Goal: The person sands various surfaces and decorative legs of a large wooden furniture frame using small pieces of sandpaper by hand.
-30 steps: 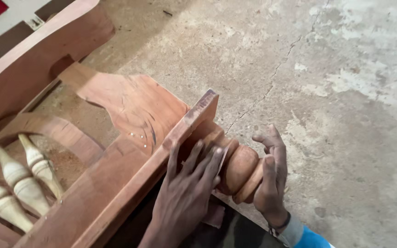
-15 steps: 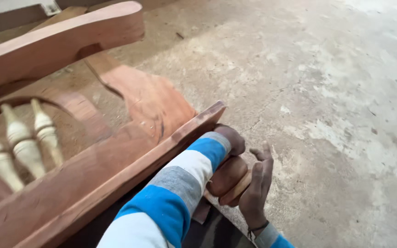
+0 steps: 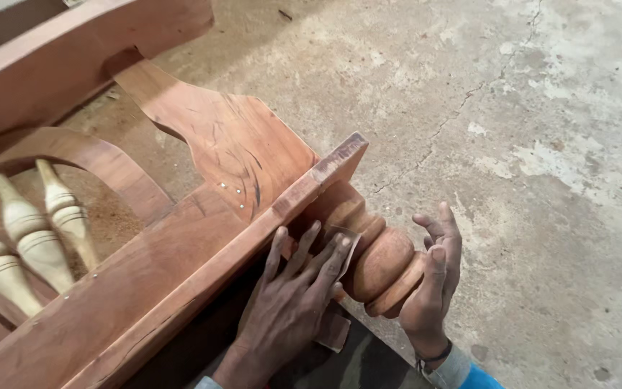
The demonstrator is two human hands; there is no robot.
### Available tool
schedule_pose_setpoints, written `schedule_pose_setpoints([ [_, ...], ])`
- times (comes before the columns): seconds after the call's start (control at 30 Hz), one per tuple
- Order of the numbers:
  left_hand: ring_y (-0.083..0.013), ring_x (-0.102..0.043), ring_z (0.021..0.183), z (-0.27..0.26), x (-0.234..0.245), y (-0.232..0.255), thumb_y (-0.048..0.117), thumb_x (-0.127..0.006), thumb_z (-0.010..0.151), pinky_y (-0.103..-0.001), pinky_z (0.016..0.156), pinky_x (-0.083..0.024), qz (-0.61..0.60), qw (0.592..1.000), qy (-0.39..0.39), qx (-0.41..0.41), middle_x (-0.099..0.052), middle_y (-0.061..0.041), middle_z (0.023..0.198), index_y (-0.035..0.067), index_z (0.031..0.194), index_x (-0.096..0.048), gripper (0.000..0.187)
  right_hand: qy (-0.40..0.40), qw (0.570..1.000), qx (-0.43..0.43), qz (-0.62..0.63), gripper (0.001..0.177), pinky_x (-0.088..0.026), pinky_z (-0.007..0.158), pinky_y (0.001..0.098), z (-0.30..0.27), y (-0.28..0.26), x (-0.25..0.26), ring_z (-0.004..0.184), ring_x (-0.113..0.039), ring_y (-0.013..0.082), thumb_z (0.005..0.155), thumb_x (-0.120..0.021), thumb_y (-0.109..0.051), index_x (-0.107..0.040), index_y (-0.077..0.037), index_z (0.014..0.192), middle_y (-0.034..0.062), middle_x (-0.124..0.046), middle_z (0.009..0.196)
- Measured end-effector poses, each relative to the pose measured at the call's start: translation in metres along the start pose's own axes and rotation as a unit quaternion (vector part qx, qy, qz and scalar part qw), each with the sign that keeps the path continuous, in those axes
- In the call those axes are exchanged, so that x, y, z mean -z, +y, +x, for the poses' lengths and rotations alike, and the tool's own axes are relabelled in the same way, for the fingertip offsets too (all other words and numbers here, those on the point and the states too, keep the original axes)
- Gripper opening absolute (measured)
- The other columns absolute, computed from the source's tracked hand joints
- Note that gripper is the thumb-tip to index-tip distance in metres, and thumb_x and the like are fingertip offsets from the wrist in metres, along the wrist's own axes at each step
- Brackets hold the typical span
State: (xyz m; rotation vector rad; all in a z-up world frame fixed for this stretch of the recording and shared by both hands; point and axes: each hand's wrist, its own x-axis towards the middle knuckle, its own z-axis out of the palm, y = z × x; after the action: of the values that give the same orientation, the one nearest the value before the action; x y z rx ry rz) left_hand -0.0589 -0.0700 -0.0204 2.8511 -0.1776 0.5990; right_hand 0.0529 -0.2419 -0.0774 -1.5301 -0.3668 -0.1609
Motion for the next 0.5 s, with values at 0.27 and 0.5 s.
schedule_pose_setpoints([
  [0.27, -0.0324, -0.04, 0.15, 0.009, -0.005, -0.001, 0.031, -0.044, 0.103, -0.047, 0.129, -0.016, 0.039, 0.998, -0.033, -0.027, -0.061, -0.016, 0.145, -0.004, 0.145, -0.05, 0.055, 0.022, 0.997, -0.017, -0.073, 0.07, -0.035, 0.115, 0.0439, -0.001, -0.008, -0.003, 0.13, -0.053, 0.0238, 0.108, -0.031, -0.047, -0.035, 0.0, 0.16, 0.0136, -0.058, 0.136],
  [0.5, -0.0331, -0.039, 0.151, 0.002, -0.021, -0.005, 0.029, -0.044, 0.106, -0.048, 0.13, -0.016, -0.083, 0.995, 0.055, -0.007, -0.061, -0.016, 0.147, -0.001, 0.149, -0.051, 0.053, 0.022, 0.995, 0.011, -0.095, 0.064, -0.039, 0.107, 0.039, -0.003, -0.002, -0.001, 0.125, -0.055, 0.0211, 0.111, -0.032, -0.044, -0.04, 0.0, 0.157, 0.0128, -0.062, 0.131],
])
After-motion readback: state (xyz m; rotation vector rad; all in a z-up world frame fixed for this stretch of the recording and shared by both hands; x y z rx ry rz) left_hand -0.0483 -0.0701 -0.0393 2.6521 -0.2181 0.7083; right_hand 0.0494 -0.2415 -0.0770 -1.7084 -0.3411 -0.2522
